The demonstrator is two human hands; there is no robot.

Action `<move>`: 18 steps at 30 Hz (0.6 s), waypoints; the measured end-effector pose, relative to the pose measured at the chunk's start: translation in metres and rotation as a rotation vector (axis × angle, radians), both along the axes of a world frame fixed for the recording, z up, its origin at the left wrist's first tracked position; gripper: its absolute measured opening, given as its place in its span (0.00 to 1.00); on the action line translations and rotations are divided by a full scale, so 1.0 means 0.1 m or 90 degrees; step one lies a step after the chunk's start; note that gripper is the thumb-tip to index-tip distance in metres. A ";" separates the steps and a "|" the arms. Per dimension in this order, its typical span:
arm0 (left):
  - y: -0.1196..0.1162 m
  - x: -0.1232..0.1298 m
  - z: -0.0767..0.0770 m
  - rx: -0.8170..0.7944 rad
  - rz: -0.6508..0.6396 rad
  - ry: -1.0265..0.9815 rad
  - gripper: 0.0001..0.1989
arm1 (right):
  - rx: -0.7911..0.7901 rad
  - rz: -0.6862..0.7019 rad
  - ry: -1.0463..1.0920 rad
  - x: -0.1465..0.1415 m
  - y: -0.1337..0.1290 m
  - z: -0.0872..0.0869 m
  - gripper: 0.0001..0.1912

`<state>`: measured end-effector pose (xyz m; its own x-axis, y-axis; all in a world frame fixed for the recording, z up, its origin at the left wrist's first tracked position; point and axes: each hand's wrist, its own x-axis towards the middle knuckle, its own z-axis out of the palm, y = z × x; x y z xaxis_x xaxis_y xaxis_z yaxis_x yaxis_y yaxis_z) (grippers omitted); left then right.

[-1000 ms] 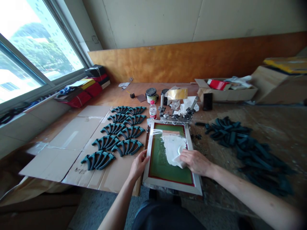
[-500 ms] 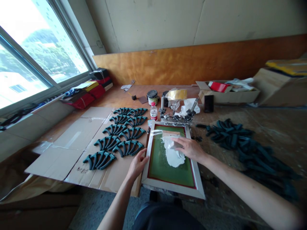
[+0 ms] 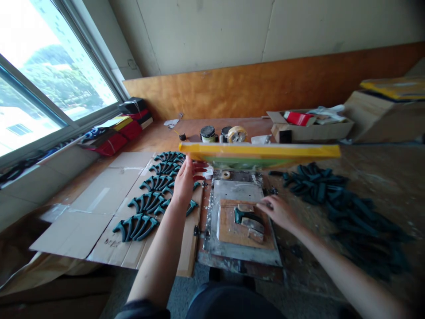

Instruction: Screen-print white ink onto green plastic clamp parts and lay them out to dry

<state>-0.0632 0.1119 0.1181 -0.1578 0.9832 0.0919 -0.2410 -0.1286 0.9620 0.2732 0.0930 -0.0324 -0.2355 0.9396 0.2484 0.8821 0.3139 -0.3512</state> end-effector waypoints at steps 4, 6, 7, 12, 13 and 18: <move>-0.06 0.20 -0.14 -0.012 0.099 -0.019 0.25 | -0.048 0.008 -0.056 -0.39 -0.30 -0.32 0.09; -0.34 0.38 -0.46 -0.153 0.031 0.006 0.29 | -0.084 -0.063 -0.038 -0.59 -0.40 -0.25 0.06; -0.52 0.48 -0.65 -0.269 -0.074 0.029 0.31 | -0.085 -0.094 -0.014 -0.71 -0.46 -0.19 0.06; -1.17 0.74 -1.40 -0.468 -0.221 -0.022 0.33 | 0.028 0.112 0.073 -1.18 -0.75 0.11 0.04; -1.19 0.67 -1.47 -0.453 -0.169 0.001 0.31 | 0.020 0.171 0.081 -1.13 -0.79 0.14 0.08; -1.10 -0.18 -1.74 -0.413 -0.066 0.505 0.25 | -0.054 -0.076 -0.016 0.38 -0.92 -0.12 0.18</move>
